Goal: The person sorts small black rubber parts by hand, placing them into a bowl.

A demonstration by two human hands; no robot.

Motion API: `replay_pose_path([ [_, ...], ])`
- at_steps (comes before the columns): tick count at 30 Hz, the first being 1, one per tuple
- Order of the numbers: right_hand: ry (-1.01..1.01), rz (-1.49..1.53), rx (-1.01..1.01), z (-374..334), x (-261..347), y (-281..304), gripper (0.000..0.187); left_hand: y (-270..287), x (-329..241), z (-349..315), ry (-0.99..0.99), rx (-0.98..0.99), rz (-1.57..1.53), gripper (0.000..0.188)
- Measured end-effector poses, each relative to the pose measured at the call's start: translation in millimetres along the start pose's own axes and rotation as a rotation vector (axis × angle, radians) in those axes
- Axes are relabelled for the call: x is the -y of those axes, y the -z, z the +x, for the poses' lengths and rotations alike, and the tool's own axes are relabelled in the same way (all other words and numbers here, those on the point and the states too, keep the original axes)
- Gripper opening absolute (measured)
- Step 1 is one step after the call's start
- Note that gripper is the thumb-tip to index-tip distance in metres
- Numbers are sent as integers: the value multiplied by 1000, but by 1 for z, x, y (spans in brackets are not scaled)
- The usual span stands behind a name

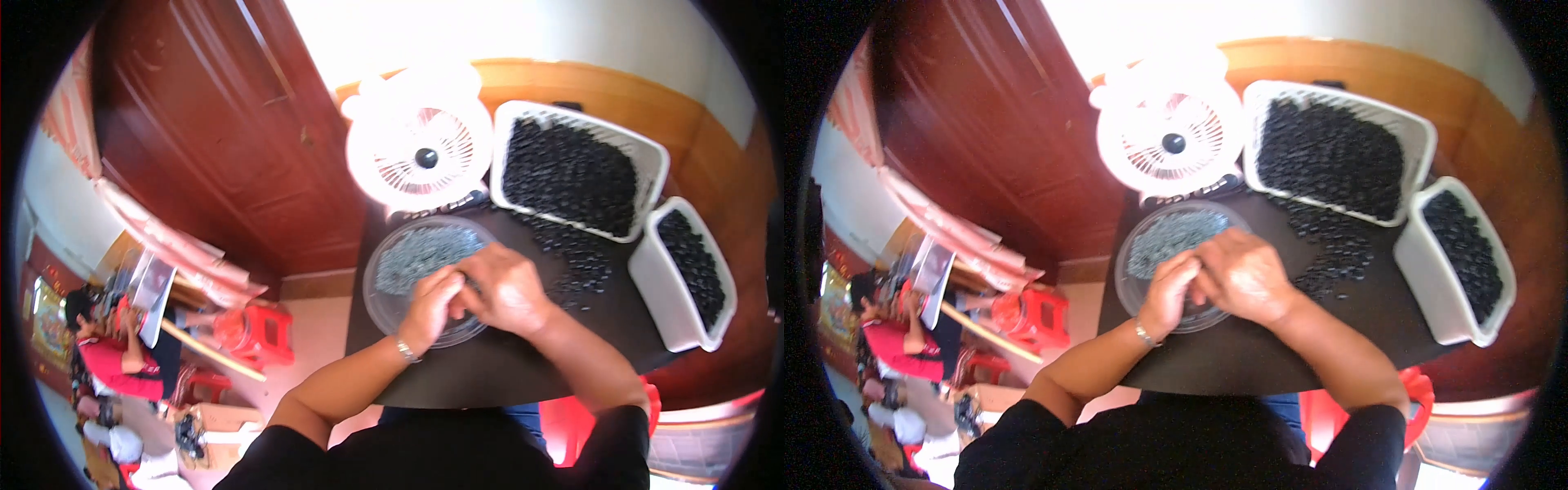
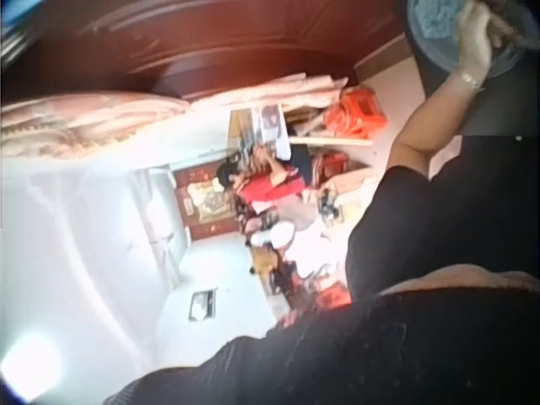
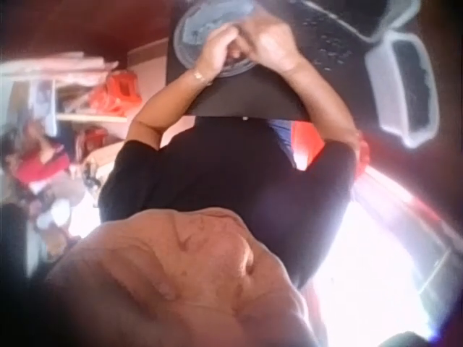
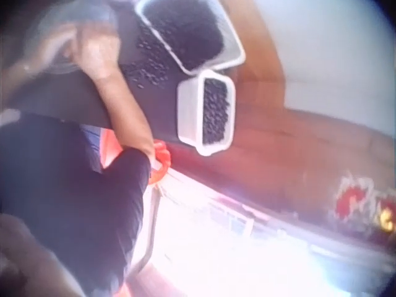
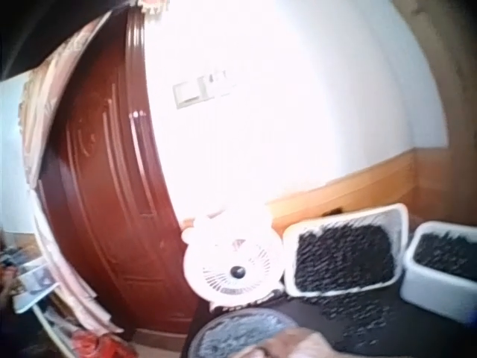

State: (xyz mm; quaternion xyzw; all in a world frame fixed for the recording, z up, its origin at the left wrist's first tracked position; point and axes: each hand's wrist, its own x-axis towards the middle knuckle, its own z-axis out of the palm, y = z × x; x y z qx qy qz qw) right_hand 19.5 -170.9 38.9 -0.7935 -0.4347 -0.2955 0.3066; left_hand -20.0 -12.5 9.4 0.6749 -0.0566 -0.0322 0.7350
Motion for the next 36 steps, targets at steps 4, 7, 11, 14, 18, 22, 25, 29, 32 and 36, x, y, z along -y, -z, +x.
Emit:
replay_pose_path([
  [4, 2, -40, 33, 7, 10, 23, 21, 1, -2, -8, -84, 31, -49, 31],
  [7, 4, -202, -40, 16, 12, 69, 22, 0, -3, -10, -124, 16, -63, 28],
  [11, -227, -445, -263, 6, -5, 146, 19, 4, -5, -9, -185, -3, 53, 28],
  [14, -371, -661, -344, -23, -31, 202, 19, 3, -5, -4, -234, -5, 84, 26],
  [18, -535, -976, -261, -60, -60, 255, 23, 4, -4, -3, -276, -31, 151, 26],
  [22, -550, -1050, -290, -78, -55, 264, 24, 7, -3, 3, -273, -56, 136, 26],
  [25, -605, -789, -248, -72, -29, 236, 21, 11, 0, 3, -256, -44, 165, 25],
  [29, -514, -272, -70, -80, -5, 182, 9, 12, 5, 5, -227, -51, 200, 25],
  [32, -641, -144, 77, -100, -20, 152, 9, 13, 2, 5, -223, -55, 194, 25],
  [36, -695, -115, 123, -97, -43, 138, 13, 8, -7, 1, -159, -7, 249, 20],
])
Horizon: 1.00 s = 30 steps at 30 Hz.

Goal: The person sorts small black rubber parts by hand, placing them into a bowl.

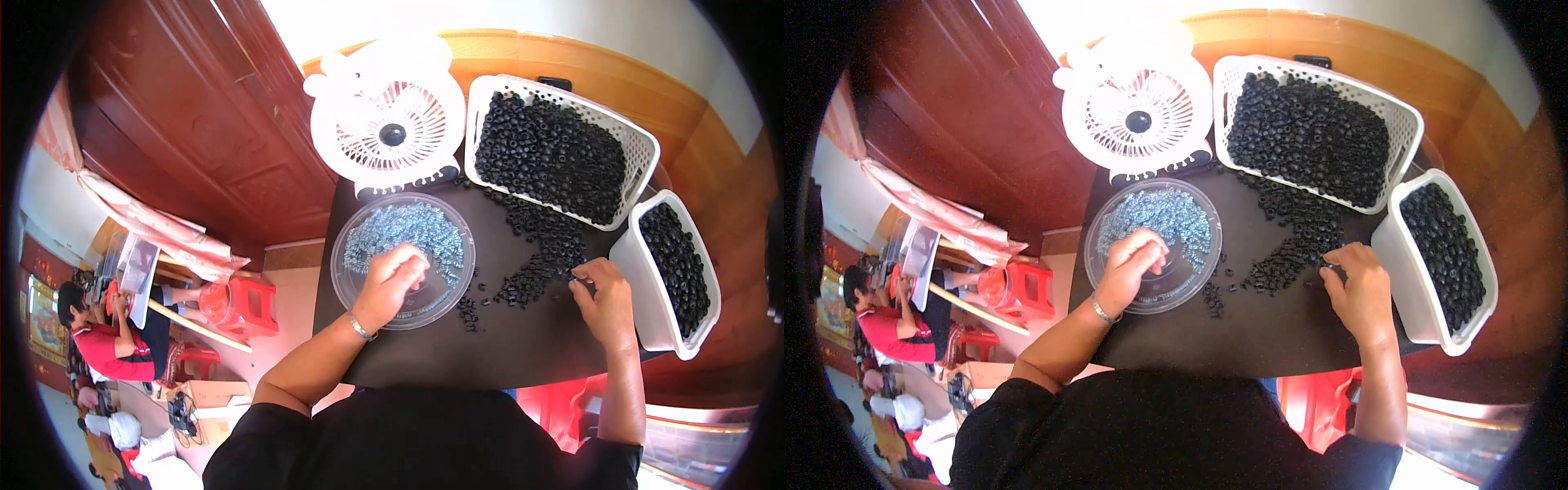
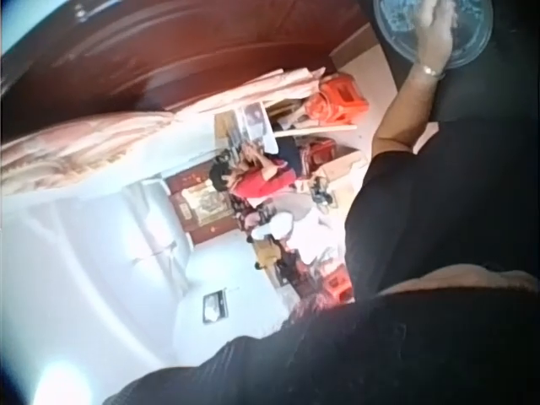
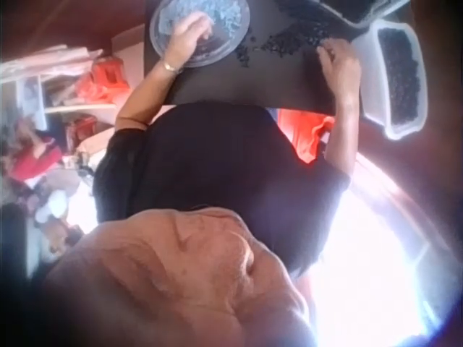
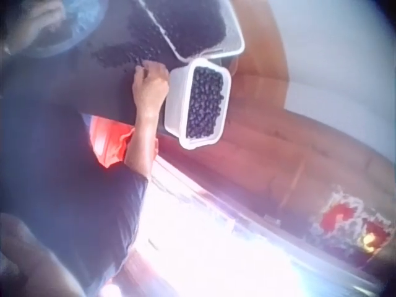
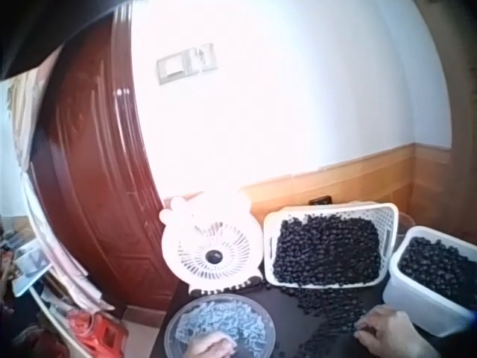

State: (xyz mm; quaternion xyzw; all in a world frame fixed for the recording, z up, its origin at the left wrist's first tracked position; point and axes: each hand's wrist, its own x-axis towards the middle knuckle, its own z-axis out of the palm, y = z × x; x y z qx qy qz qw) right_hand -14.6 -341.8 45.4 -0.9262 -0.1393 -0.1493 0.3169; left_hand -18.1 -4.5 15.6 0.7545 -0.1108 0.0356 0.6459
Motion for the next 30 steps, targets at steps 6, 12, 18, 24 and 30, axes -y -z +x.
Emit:
replay_pose_path([
  [6, 394, 68, 181, 20, 45, -25, 27, 3, -27, -8, -18, 241, 255, 13],
  [12, 569, -68, 268, 31, 52, -67, 19, 59, -24, -25, -186, -20, 437, 9],
  [18, 517, -163, 207, 51, 40, -68, 16, 117, 14, -44, -124, -333, 556, 21],
  [24, 487, -88, 162, 59, 56, -79, 19, 118, 23, -31, 83, -205, 662, 45],
  [30, 429, -50, 187, 55, 58, -83, 21, 122, 33, -18, -71, -142, 790, 47],
])
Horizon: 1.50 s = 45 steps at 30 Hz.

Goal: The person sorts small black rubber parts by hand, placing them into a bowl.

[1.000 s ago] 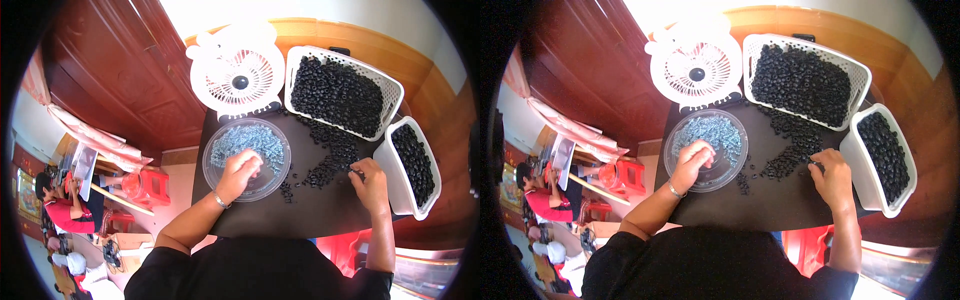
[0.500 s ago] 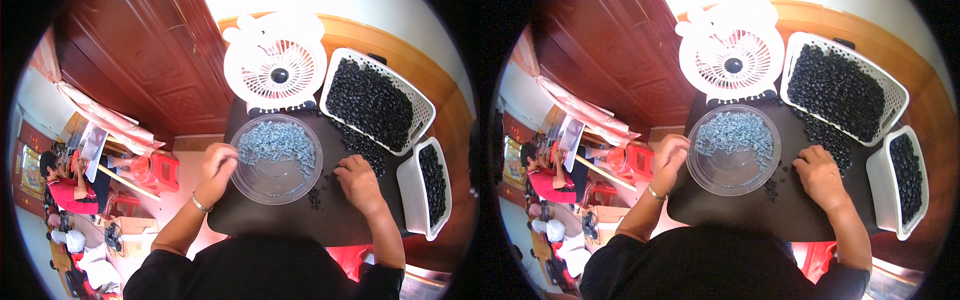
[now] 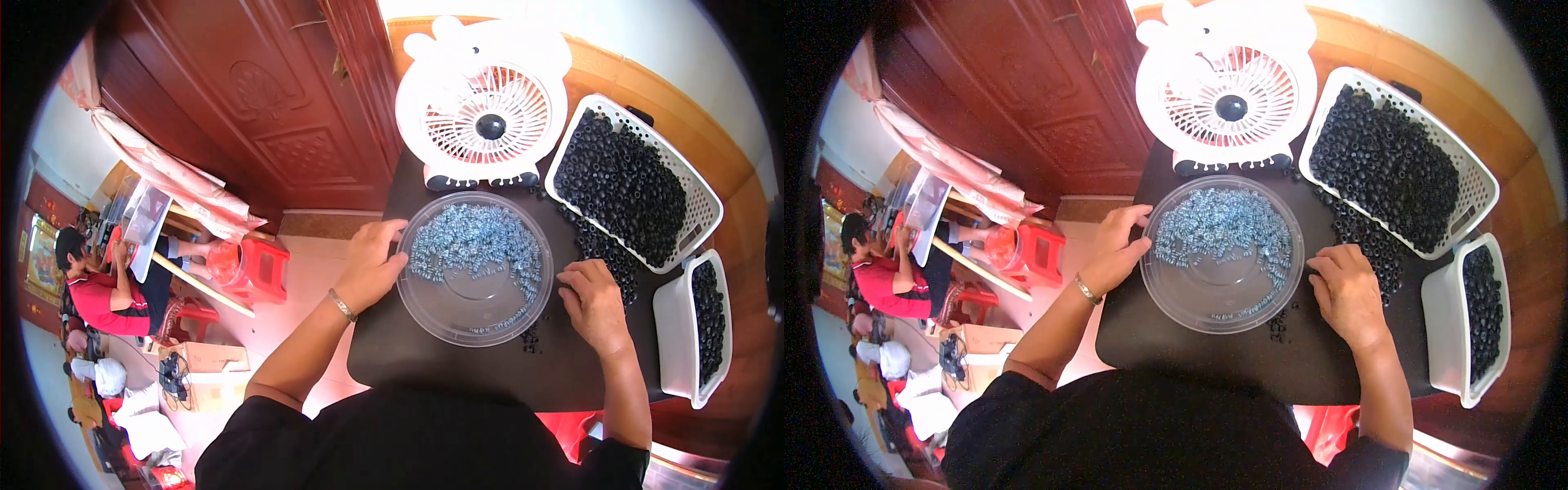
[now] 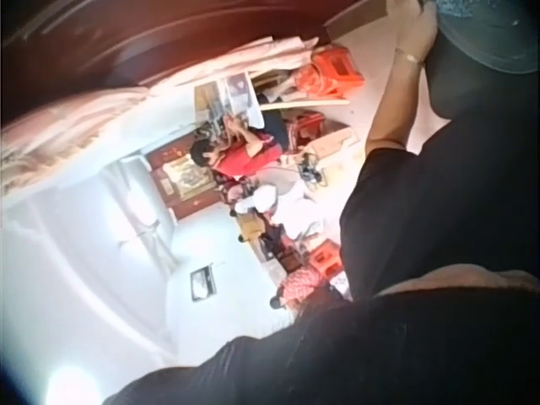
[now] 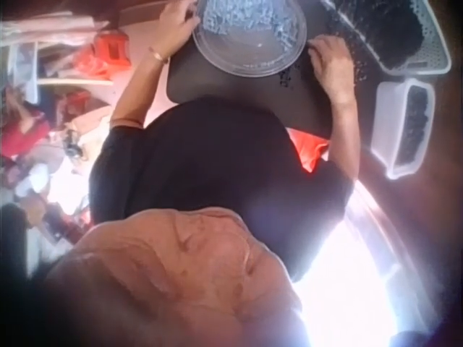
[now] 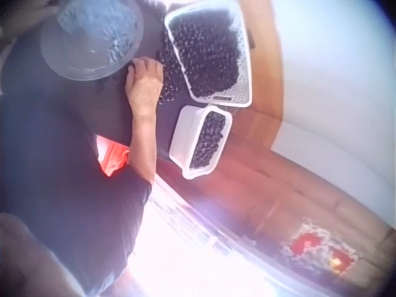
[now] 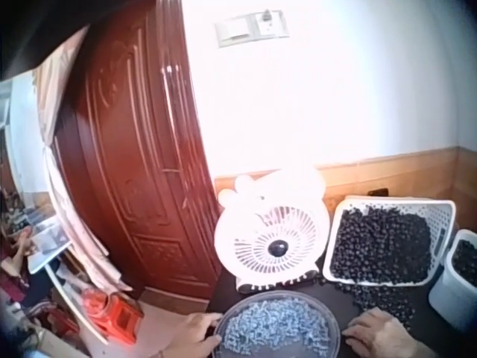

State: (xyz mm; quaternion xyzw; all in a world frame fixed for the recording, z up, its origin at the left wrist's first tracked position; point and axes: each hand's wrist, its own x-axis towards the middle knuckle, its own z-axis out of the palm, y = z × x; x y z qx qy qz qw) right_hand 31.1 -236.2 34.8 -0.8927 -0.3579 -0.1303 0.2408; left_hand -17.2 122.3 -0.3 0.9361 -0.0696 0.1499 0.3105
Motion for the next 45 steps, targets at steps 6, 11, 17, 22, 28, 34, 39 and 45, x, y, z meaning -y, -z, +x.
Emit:
replay_pose_path([
  [6, 49, -46, -8, 1, 7, -4, 24, -9, 2, 5, 213, -5, -308, 37],
  [11, -13, 27, 6, -3, 3, -11, 26, -14, 12, 2, 398, -98, -834, 25],
  [17, -32, 106, -1, -2, 5, -17, 27, 5, -9, -8, 550, 41, -812, 36],
  [22, 15, 163, 51, 6, 18, -21, 25, 18, -2, -16, 653, -23, -812, 44],
  [28, -40, 167, 25, 18, 5, -18, 28, 38, 29, -36, 683, -190, -884, 46],
  [34, -9, 209, 124, 10, 27, -17, 45, 49, 48, -50, 728, -297, -914, 41],
  [39, 198, -18, 225, -13, 55, -31, 42, 45, 52, -53, 696, -310, -955, 37],
  [45, 214, -150, 59, -13, 16, -35, 19, 41, 45, -47, 696, -302, -953, 32],
])
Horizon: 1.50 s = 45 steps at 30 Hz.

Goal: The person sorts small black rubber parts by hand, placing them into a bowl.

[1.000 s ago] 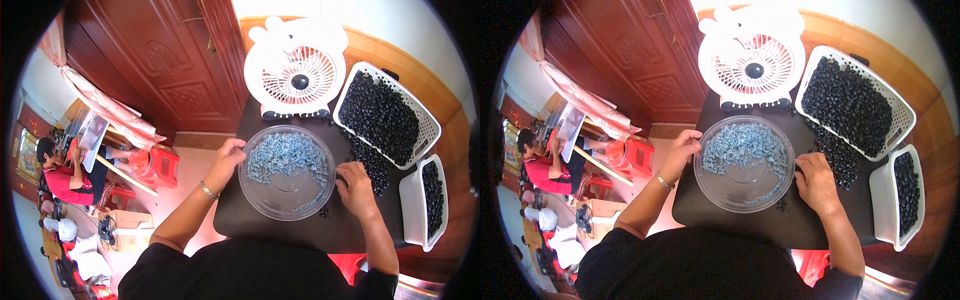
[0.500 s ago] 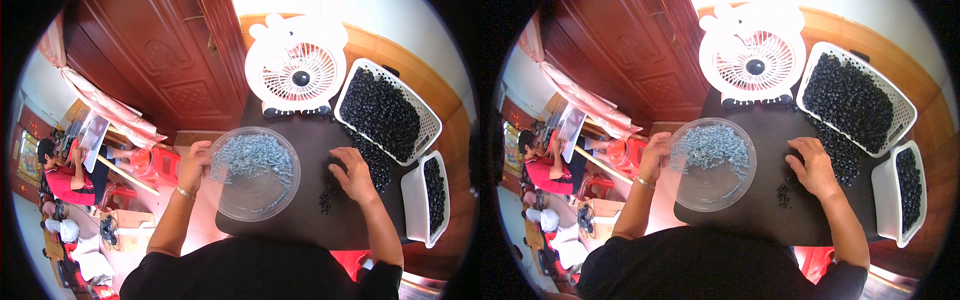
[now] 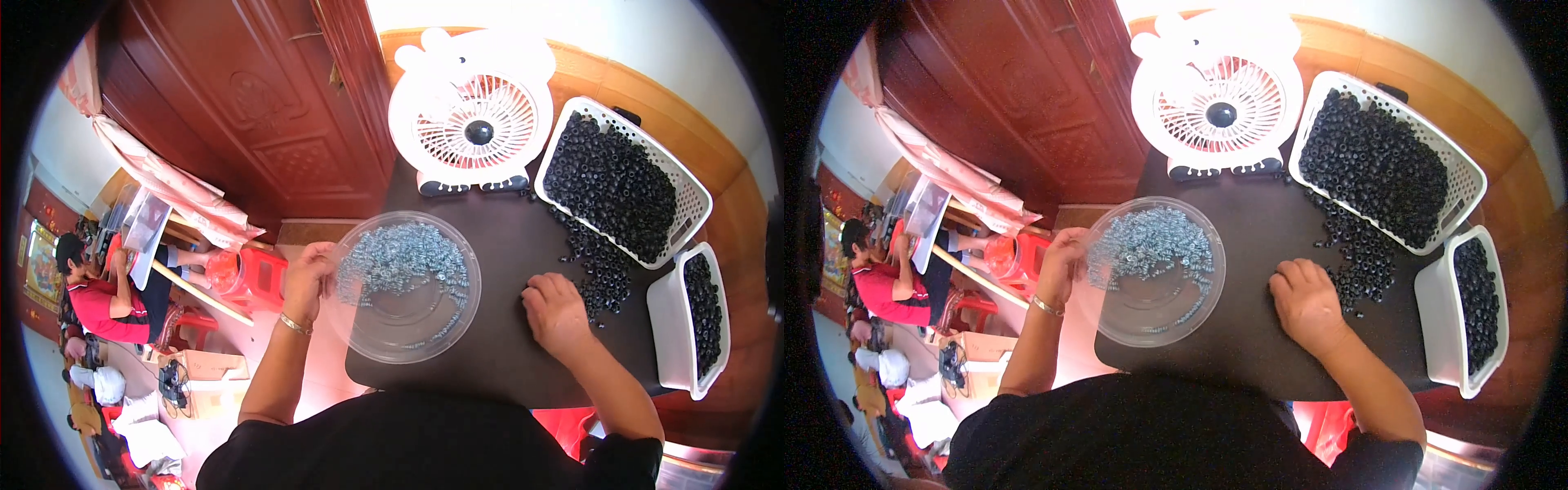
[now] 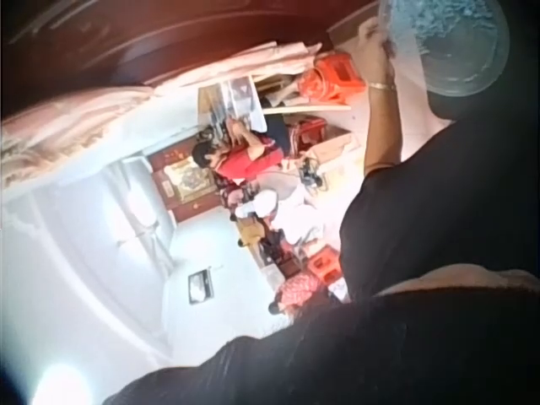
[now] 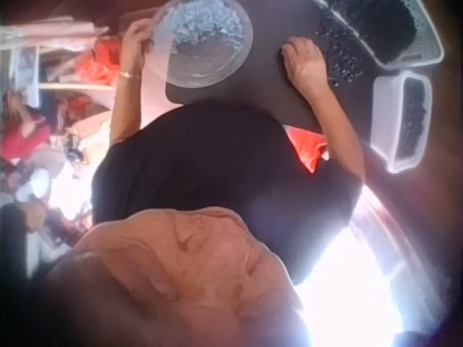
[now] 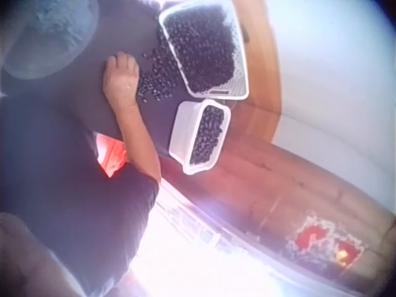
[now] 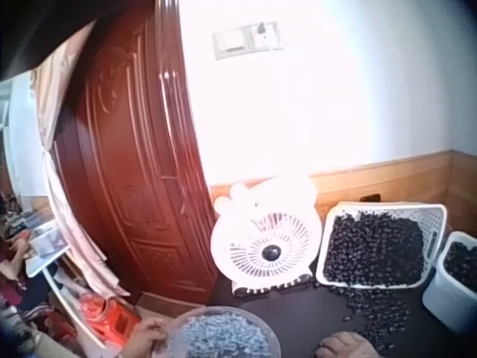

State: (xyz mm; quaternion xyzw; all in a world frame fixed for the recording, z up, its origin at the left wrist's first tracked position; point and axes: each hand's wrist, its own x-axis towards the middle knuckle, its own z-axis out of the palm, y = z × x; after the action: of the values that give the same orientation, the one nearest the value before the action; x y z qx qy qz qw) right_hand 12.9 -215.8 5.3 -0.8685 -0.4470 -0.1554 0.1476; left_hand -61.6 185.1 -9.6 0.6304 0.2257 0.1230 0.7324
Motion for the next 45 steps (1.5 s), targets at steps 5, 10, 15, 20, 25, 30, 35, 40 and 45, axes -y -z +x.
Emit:
replay_pose_path([
  [5, -19, -132, -33, -1, -23, 11, 16, -10, 1, -5, 43, 130, 60, 28],
  [10, -56, -65, -75, 20, -40, 28, 9, -32, -9, -13, 73, 144, 64, 27],
  [15, -206, -29, -117, 68, -60, 21, 16, -46, -14, -14, 78, 205, 46, 27],
  [20, -489, -91, 209, 108, -71, 0, 37, -46, -4, -7, 72, 238, 109, 32],
  [25, -473, -154, 293, 112, -81, -17, 40, -46, -4, -8, 78, 240, 50, 34],
  [30, -490, -231, 356, 117, -78, -14, 33, -42, -2, -7, 61, 264, 104, 32],
  [35, -463, -171, 316, 99, -79, -4, 26, -42, -3, -7, 59, 277, 103, 32],
  [40, -423, -28, 283, 80, -77, 19, 17, -44, -4, -2, 78, 281, 105, 31],
  [45, -531, 51, 213, 74, -83, 37, 13, -53, -5, 5, 61, 300, 88, 30],
])
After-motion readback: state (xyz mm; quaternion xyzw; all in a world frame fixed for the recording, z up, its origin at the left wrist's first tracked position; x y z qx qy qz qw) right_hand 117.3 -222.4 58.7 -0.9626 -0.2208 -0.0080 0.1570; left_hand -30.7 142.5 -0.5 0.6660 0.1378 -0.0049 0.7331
